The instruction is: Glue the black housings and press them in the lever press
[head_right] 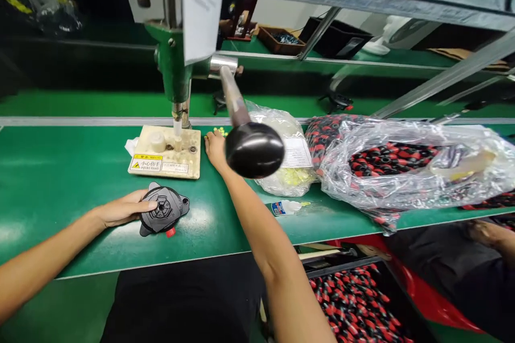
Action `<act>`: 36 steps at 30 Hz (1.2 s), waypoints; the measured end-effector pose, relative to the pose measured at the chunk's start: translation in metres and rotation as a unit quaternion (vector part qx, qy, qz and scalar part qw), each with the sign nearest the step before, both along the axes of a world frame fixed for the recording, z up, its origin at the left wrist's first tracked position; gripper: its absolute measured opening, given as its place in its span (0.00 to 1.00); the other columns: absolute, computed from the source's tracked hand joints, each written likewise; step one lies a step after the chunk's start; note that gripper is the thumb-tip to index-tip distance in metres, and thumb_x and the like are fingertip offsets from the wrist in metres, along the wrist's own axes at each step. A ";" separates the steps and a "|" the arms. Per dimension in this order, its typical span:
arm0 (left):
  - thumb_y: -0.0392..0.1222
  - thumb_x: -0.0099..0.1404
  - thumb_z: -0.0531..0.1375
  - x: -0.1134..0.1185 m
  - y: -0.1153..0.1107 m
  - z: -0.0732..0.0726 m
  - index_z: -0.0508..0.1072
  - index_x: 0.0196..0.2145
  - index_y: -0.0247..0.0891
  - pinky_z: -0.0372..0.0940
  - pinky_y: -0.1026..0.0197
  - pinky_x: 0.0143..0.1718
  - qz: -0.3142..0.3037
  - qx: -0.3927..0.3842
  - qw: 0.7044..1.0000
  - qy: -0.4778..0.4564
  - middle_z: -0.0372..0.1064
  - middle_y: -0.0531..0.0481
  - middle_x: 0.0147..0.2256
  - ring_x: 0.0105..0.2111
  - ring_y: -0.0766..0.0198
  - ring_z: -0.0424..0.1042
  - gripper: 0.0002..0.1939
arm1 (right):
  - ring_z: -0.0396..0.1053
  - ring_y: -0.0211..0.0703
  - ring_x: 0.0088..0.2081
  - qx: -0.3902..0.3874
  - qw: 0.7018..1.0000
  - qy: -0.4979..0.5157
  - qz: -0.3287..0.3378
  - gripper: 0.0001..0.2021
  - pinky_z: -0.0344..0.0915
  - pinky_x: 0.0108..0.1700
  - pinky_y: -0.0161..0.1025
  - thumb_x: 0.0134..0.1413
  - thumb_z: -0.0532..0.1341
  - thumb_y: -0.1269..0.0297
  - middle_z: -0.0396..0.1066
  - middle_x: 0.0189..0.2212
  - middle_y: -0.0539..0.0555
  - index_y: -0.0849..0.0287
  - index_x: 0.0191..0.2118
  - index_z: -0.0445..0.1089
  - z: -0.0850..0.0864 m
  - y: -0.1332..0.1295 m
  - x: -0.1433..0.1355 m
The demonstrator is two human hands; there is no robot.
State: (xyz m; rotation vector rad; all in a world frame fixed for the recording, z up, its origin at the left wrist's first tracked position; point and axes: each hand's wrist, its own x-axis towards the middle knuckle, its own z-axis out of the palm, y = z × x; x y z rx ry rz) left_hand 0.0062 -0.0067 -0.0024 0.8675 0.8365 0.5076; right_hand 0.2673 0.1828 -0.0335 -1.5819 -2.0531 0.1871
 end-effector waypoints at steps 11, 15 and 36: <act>0.59 0.63 0.72 0.008 -0.009 0.002 0.75 0.59 0.33 0.76 0.50 0.51 0.044 0.083 0.995 0.042 0.79 0.36 0.54 0.52 0.46 0.79 0.35 | 0.60 0.34 0.22 -0.251 0.840 0.480 0.011 0.14 0.56 0.24 0.34 0.49 0.76 0.52 0.68 0.23 0.47 0.56 0.34 0.77 0.023 -0.162 0.036; 0.56 0.66 0.70 0.012 -0.014 0.006 0.75 0.57 0.33 0.77 0.55 0.50 0.034 0.143 0.988 0.052 0.80 0.40 0.51 0.49 0.51 0.80 0.30 | 0.59 0.32 0.22 -0.358 0.777 0.516 0.049 0.15 0.54 0.24 0.32 0.48 0.78 0.54 0.66 0.22 0.47 0.57 0.31 0.77 0.028 -0.207 0.022; 0.61 0.67 0.69 0.019 -0.027 0.003 0.71 0.61 0.38 0.75 0.53 0.50 0.114 0.202 0.962 0.145 0.80 0.43 0.48 0.47 0.49 0.80 0.33 | 0.53 0.32 0.23 -0.293 0.811 0.505 0.033 0.20 0.52 0.28 0.35 0.59 0.69 0.46 0.58 0.23 0.45 0.57 0.29 0.67 0.012 -0.227 -0.007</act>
